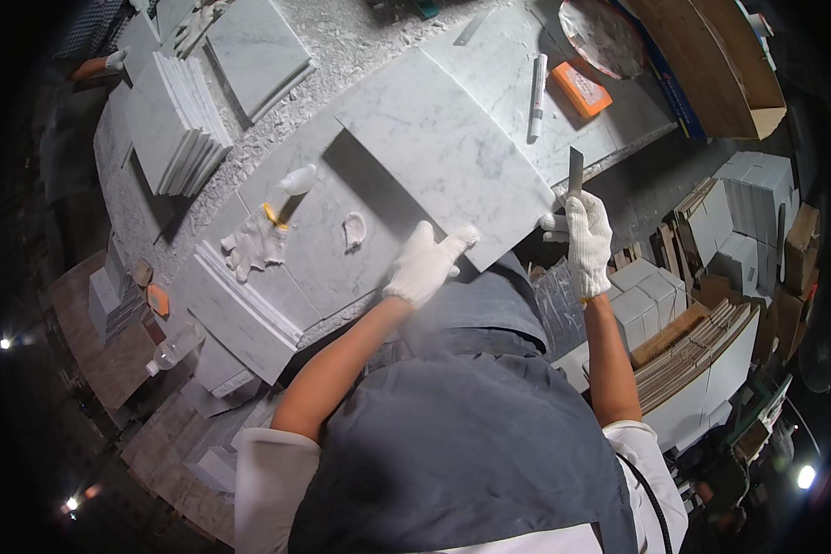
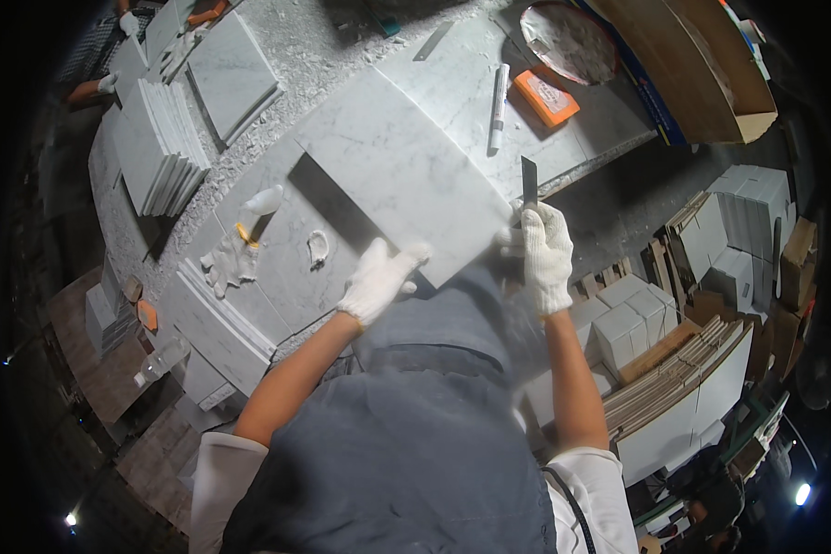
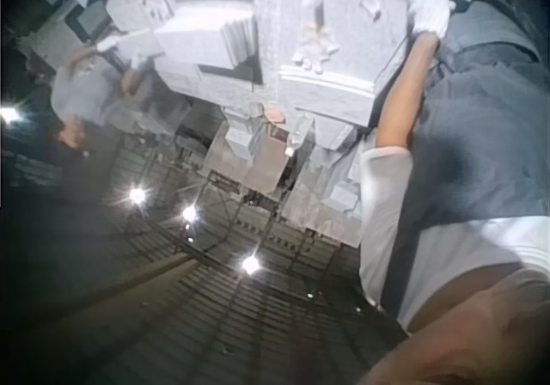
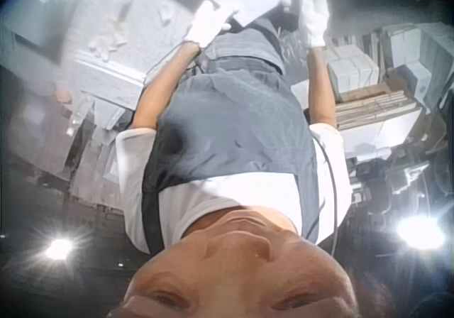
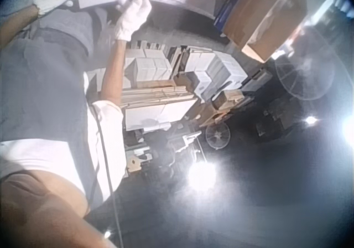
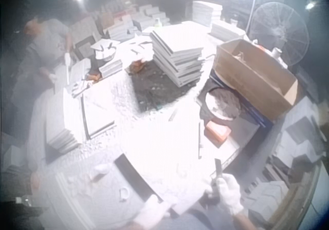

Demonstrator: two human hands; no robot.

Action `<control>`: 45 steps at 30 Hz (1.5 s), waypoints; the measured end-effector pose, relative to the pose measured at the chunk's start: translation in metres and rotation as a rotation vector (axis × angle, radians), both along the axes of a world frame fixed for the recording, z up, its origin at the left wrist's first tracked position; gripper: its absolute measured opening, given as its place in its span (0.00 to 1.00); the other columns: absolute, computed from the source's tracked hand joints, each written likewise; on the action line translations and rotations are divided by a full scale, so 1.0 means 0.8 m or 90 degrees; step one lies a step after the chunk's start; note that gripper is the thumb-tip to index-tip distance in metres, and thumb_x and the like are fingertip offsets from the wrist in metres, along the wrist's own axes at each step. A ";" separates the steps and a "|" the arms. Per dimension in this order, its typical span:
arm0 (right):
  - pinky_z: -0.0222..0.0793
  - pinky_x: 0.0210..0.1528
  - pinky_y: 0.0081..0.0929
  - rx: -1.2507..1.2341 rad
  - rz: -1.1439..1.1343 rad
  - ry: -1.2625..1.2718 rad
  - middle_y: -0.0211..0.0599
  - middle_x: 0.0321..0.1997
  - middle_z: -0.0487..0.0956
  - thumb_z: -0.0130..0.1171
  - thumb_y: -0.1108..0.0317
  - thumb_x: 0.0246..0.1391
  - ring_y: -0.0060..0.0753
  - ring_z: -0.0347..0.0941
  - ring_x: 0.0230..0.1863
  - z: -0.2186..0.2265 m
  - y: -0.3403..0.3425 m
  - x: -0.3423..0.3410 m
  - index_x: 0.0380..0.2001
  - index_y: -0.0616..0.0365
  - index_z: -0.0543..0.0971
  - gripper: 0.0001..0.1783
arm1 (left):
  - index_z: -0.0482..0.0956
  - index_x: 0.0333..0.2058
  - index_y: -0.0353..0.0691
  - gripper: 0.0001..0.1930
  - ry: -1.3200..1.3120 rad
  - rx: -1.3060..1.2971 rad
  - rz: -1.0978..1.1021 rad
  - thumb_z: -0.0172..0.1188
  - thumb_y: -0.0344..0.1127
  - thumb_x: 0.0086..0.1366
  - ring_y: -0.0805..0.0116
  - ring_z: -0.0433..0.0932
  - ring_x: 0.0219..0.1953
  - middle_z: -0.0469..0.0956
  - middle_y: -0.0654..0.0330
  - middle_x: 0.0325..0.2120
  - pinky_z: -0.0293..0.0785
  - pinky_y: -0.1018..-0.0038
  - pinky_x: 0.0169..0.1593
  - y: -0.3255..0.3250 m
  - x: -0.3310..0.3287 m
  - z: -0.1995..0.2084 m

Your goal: The person repeatedly picks up white stone tiles, wipes their surfaces with gloved hands, and uses a metal scraper to remove residue from edges and faces. The person stacks finished tiles on the workbench and continues the cycle with new tiles.

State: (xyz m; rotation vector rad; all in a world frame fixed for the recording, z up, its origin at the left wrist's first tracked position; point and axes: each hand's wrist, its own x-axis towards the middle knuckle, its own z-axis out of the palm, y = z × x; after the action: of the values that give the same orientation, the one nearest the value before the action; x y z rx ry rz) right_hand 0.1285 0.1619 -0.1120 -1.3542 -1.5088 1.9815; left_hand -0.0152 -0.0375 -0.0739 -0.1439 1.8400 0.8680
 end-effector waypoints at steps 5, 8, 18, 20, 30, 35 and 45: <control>0.83 0.34 0.27 0.013 0.010 -0.005 0.40 0.45 0.82 0.55 0.63 0.72 0.30 0.84 0.34 0.005 -0.002 0.000 0.52 0.66 0.73 0.16 | 0.73 0.45 0.24 0.36 0.069 -0.060 -0.326 0.69 0.59 0.60 0.58 0.81 0.37 0.81 0.45 0.37 0.78 0.66 0.44 -0.007 0.015 -0.002; 0.84 0.37 0.28 0.082 0.014 -0.013 0.40 0.47 0.83 0.54 0.61 0.72 0.29 0.84 0.37 0.010 -0.003 0.011 0.54 0.65 0.73 0.18 | 0.77 0.42 0.29 0.30 0.007 -0.031 -0.319 0.66 0.56 0.63 0.63 0.81 0.36 0.81 0.50 0.33 0.78 0.67 0.43 -0.016 0.008 -0.001; 0.72 0.53 0.35 0.539 0.444 0.018 0.43 0.43 0.79 0.64 0.75 0.57 0.47 0.77 0.45 0.048 -0.059 -0.001 0.38 0.58 0.78 0.06 | 0.76 0.48 0.29 0.20 -0.018 0.088 0.059 0.56 0.43 0.71 0.66 0.83 0.32 0.81 0.52 0.34 0.79 0.72 0.34 -0.081 -0.031 -0.024; 0.72 0.40 0.36 0.655 0.539 0.033 0.37 0.32 0.71 0.66 0.70 0.49 0.46 0.71 0.35 0.052 -0.082 -0.016 0.30 0.51 0.77 0.07 | 0.74 0.54 0.28 0.20 -0.032 0.131 0.127 0.57 0.39 0.71 0.66 0.83 0.37 0.80 0.52 0.39 0.80 0.73 0.43 -0.076 -0.017 -0.030; 0.76 0.50 0.27 0.440 0.164 -0.125 0.40 0.42 0.84 0.61 0.66 0.67 0.29 0.81 0.42 0.019 -0.016 -0.040 0.50 0.62 0.80 0.13 | 0.66 0.57 0.29 0.24 -0.066 0.222 0.253 0.63 0.36 0.69 0.70 0.80 0.43 0.76 0.55 0.45 0.79 0.71 0.49 -0.038 -0.004 -0.015; 0.76 0.49 0.31 0.538 0.210 -0.149 0.45 0.42 0.84 0.60 0.64 0.67 0.40 0.82 0.43 0.019 -0.025 -0.051 0.48 0.59 0.81 0.12 | 0.68 0.52 0.32 0.22 -0.021 0.133 0.211 0.64 0.40 0.69 0.72 0.78 0.41 0.76 0.59 0.42 0.78 0.71 0.47 -0.024 -0.011 -0.022; 0.74 0.53 0.35 0.590 0.326 -0.113 0.41 0.42 0.83 0.65 0.71 0.59 0.44 0.80 0.45 0.054 -0.066 -0.029 0.40 0.56 0.81 0.07 | 0.73 0.54 0.23 0.42 0.044 0.229 0.316 0.67 0.63 0.63 0.61 0.74 0.50 0.77 0.48 0.49 0.69 0.65 0.59 -0.045 -0.004 -0.085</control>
State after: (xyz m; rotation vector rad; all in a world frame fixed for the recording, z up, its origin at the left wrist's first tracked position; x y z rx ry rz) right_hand 0.1056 0.1093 -0.0685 -0.7814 -2.5770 1.0437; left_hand -0.0185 -0.0738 -0.1420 -0.3545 1.7021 1.5506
